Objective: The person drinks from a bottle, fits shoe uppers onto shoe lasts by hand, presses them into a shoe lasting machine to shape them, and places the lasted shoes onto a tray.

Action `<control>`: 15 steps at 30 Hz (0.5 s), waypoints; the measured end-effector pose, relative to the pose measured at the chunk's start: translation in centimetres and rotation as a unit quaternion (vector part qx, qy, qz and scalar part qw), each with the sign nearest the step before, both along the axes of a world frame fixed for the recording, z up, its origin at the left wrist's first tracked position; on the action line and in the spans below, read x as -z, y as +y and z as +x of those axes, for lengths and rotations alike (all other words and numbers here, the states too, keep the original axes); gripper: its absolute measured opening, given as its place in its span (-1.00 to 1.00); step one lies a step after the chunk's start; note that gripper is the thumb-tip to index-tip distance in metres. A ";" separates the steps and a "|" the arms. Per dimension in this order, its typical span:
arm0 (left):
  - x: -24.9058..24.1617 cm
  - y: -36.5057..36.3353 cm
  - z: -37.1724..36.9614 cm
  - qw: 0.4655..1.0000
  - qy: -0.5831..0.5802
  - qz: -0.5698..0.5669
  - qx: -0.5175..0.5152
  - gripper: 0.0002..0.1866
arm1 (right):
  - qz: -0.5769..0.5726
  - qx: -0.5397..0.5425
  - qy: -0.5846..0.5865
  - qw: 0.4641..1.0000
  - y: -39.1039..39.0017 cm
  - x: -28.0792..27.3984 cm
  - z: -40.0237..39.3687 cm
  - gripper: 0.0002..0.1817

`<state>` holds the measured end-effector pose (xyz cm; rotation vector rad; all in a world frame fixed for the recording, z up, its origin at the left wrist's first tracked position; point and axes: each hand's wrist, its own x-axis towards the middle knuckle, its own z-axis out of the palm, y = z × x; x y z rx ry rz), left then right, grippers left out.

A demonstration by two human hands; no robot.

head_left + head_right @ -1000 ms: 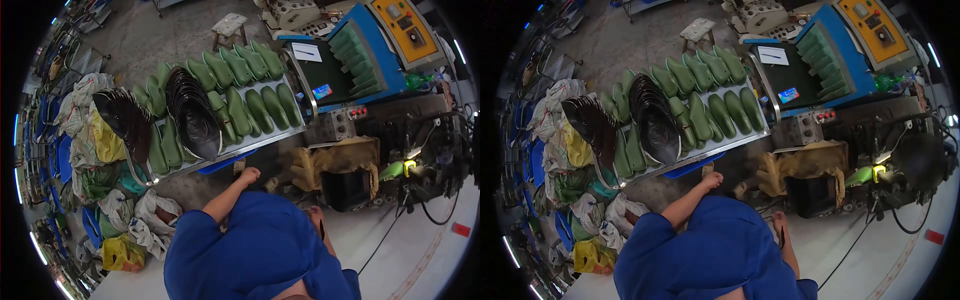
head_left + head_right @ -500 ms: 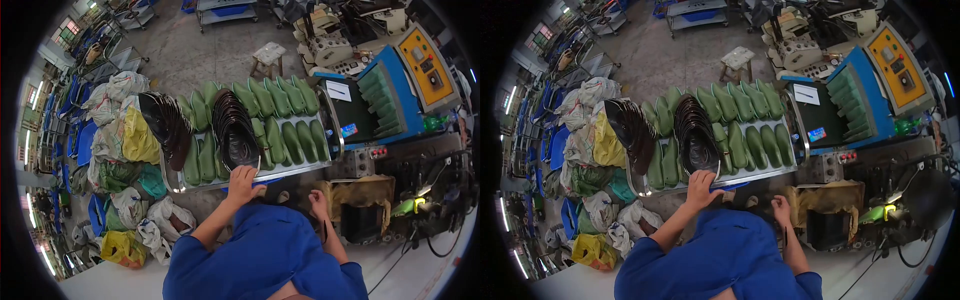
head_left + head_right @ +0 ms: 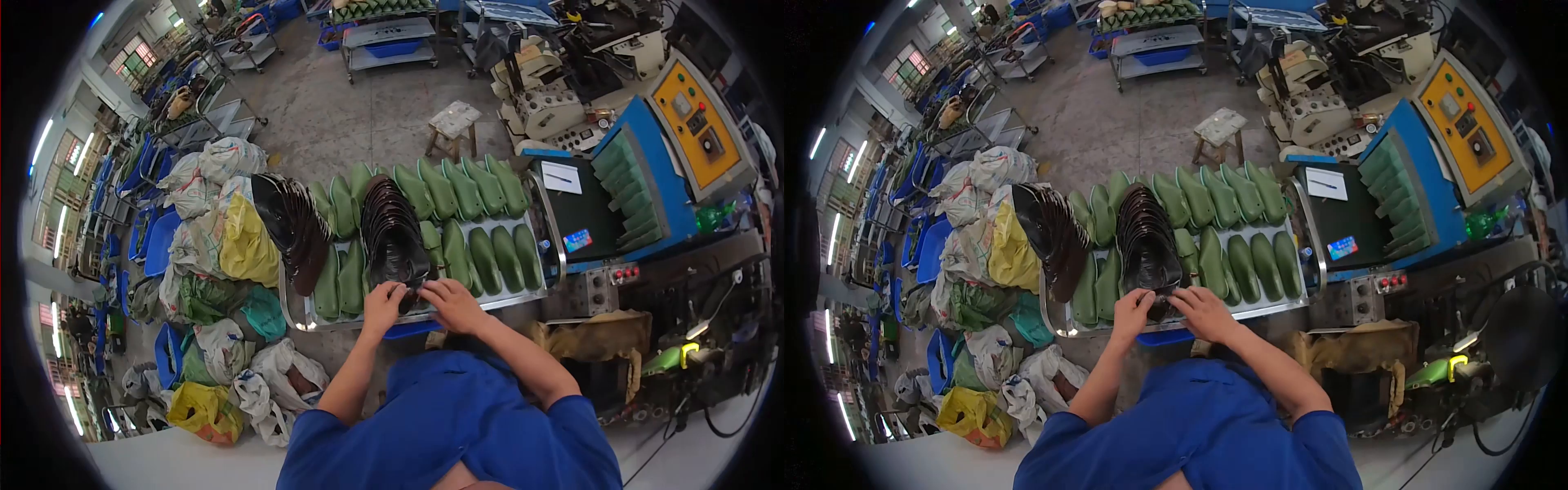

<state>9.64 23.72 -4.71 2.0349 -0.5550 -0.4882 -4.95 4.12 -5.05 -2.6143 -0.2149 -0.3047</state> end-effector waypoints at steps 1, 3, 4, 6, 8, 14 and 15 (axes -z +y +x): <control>-0.5 -0.1 0.0 0.994 0.093 -0.026 -0.058 -0.71 | 0.002 0.001 -0.008 1.000 0.2 0.5 0.9 -0.31; 0.1 -0.3 0.7 0.988 0.108 -0.069 -0.082 -0.72 | -0.079 -0.055 -0.011 0.995 0.4 1.5 2.3 -0.31; -0.5 -0.6 0.9 0.979 0.131 -0.114 -0.107 -0.73 | -0.076 -0.051 -0.016 0.996 0.4 2.2 2.8 -0.31; -3.1 -1.4 1.2 0.956 0.144 -0.210 -0.149 -0.74 | -0.095 -0.055 0.026 0.994 0.4 3.3 3.6 -0.29; -2.9 -0.6 2.8 0.916 0.151 -0.330 -0.170 -0.78 | -0.103 -0.053 0.046 0.992 0.1 4.0 3.7 -0.29; -5.6 -1.0 3.5 0.861 0.177 -0.436 -0.194 -0.79 | -0.051 -0.075 0.065 0.994 -1.0 3.6 3.9 -0.15; -5.6 -1.2 3.5 0.859 0.184 -0.435 -0.198 -0.78 | -0.042 -0.058 0.087 0.994 -0.8 1.6 3.6 -0.11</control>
